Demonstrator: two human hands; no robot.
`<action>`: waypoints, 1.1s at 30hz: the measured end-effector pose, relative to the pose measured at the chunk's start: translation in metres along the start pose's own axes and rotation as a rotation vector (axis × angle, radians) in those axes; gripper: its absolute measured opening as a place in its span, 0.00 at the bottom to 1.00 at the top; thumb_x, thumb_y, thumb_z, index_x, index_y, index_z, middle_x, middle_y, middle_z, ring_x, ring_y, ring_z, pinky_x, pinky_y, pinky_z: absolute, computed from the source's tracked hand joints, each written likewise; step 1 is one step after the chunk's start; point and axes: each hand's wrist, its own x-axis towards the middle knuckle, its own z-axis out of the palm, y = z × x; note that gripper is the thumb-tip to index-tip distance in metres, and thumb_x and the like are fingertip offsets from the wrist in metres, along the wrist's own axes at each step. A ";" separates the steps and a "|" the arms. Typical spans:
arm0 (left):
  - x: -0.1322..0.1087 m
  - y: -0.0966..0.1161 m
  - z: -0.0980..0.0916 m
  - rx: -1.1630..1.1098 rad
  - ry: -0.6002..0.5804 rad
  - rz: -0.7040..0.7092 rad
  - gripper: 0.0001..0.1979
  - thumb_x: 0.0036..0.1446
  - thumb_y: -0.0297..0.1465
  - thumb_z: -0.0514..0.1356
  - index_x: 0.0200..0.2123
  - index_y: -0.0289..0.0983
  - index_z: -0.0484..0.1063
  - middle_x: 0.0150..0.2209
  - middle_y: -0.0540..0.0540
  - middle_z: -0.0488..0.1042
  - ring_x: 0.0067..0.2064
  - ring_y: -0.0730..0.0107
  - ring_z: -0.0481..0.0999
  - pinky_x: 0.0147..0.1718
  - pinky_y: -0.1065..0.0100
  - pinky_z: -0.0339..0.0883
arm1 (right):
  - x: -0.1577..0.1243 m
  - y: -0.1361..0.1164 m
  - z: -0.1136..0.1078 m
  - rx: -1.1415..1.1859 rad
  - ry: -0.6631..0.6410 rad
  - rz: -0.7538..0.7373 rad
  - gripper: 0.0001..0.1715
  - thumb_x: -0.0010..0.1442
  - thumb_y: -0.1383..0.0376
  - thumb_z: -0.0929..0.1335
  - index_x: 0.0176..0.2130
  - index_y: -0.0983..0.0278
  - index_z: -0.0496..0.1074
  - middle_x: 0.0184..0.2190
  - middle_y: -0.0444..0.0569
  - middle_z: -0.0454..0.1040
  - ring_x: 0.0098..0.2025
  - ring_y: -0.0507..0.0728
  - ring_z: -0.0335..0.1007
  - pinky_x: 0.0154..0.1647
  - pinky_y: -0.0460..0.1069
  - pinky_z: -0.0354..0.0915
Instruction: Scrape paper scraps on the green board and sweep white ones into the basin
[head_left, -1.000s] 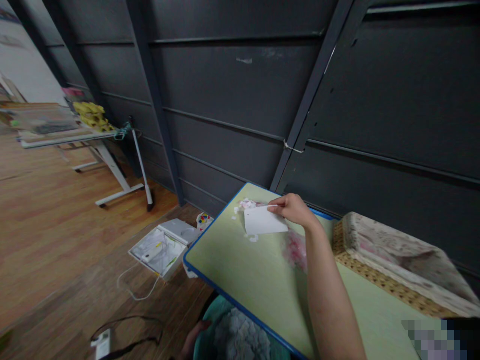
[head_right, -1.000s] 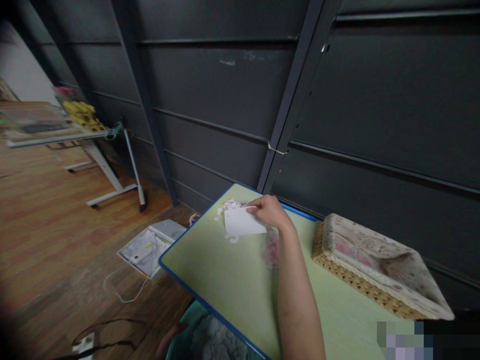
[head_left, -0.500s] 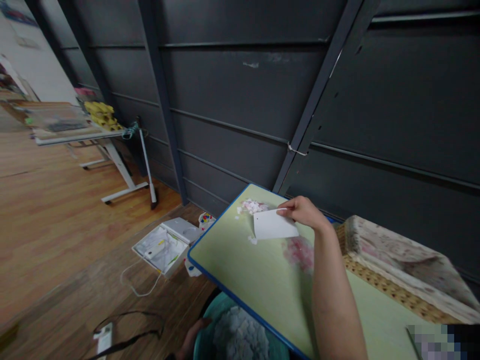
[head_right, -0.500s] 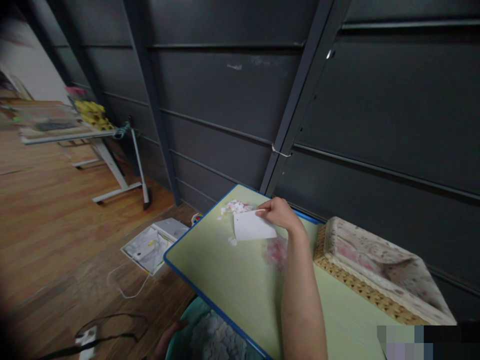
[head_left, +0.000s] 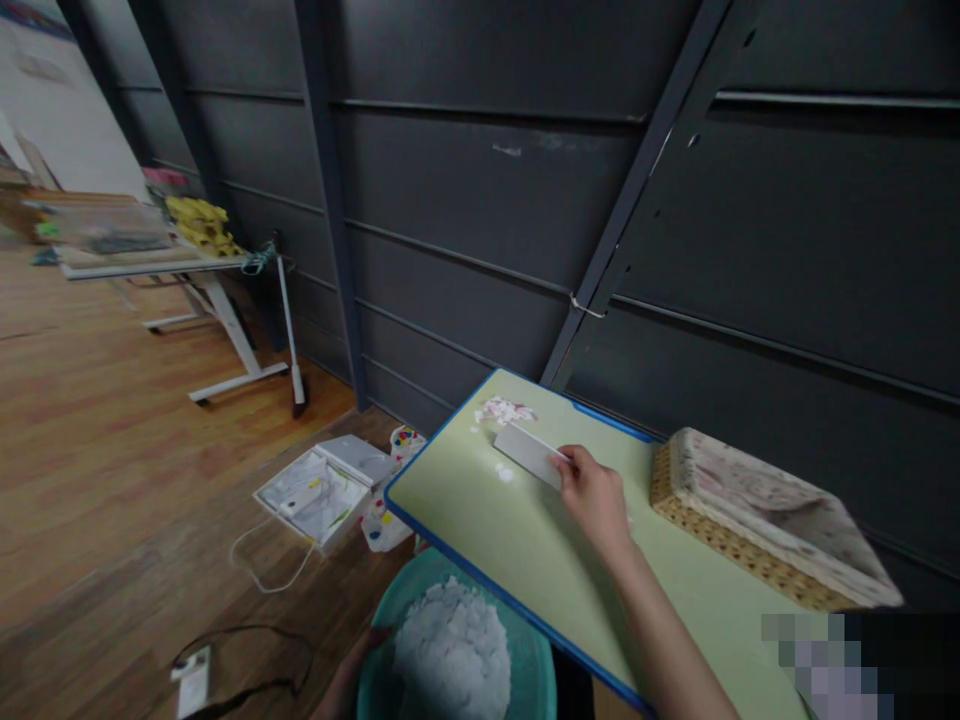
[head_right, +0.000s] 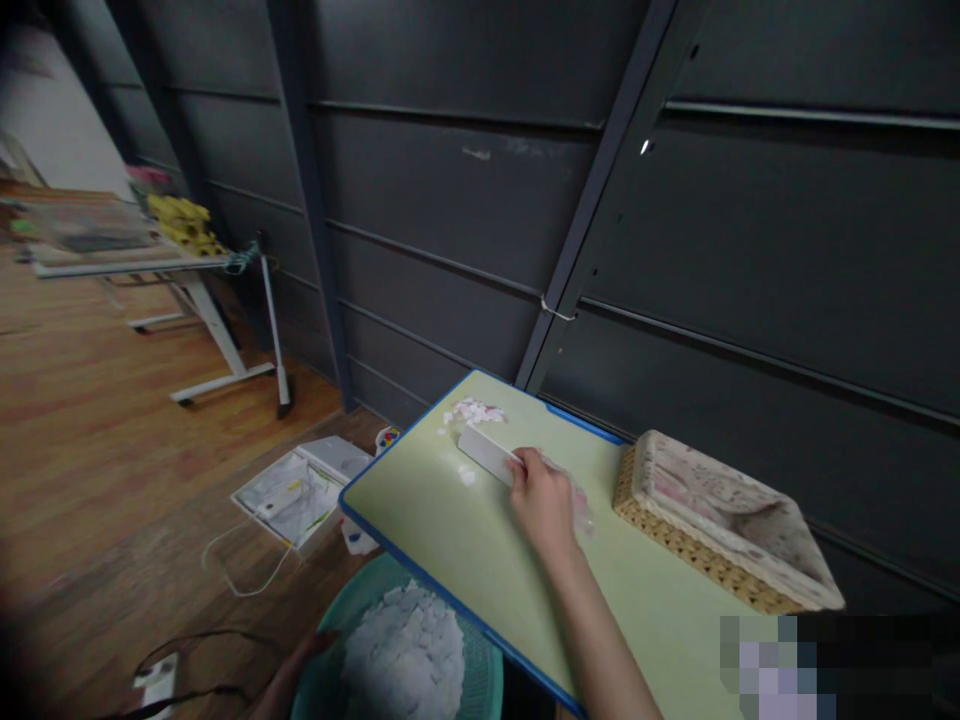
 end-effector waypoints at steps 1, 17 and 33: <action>-0.004 0.006 0.005 0.011 0.034 -0.064 0.11 0.34 0.37 0.72 0.21 0.41 0.75 0.27 0.50 0.81 0.66 0.48 0.50 0.65 0.58 0.33 | -0.011 -0.001 0.003 -0.041 0.014 -0.012 0.18 0.62 0.60 0.59 0.38 0.65 0.74 0.27 0.52 0.78 0.26 0.57 0.72 0.27 0.48 0.58; -0.020 0.038 0.026 0.098 -0.196 0.079 0.05 0.51 0.30 0.62 0.30 0.34 0.77 0.25 0.47 0.80 0.24 0.65 0.76 0.28 0.65 0.67 | -0.064 -0.011 -0.004 0.085 0.064 -0.254 0.18 0.63 0.64 0.60 0.41 0.66 0.77 0.33 0.50 0.80 0.29 0.55 0.77 0.31 0.46 0.69; -0.045 0.053 0.043 0.220 -0.125 0.053 0.08 0.56 0.34 0.58 0.31 0.35 0.72 0.20 0.49 0.77 0.22 0.69 0.74 0.25 0.67 0.67 | -0.108 -0.037 -0.028 0.297 -0.169 -0.438 0.15 0.63 0.67 0.62 0.45 0.64 0.75 0.35 0.48 0.80 0.32 0.53 0.77 0.35 0.45 0.69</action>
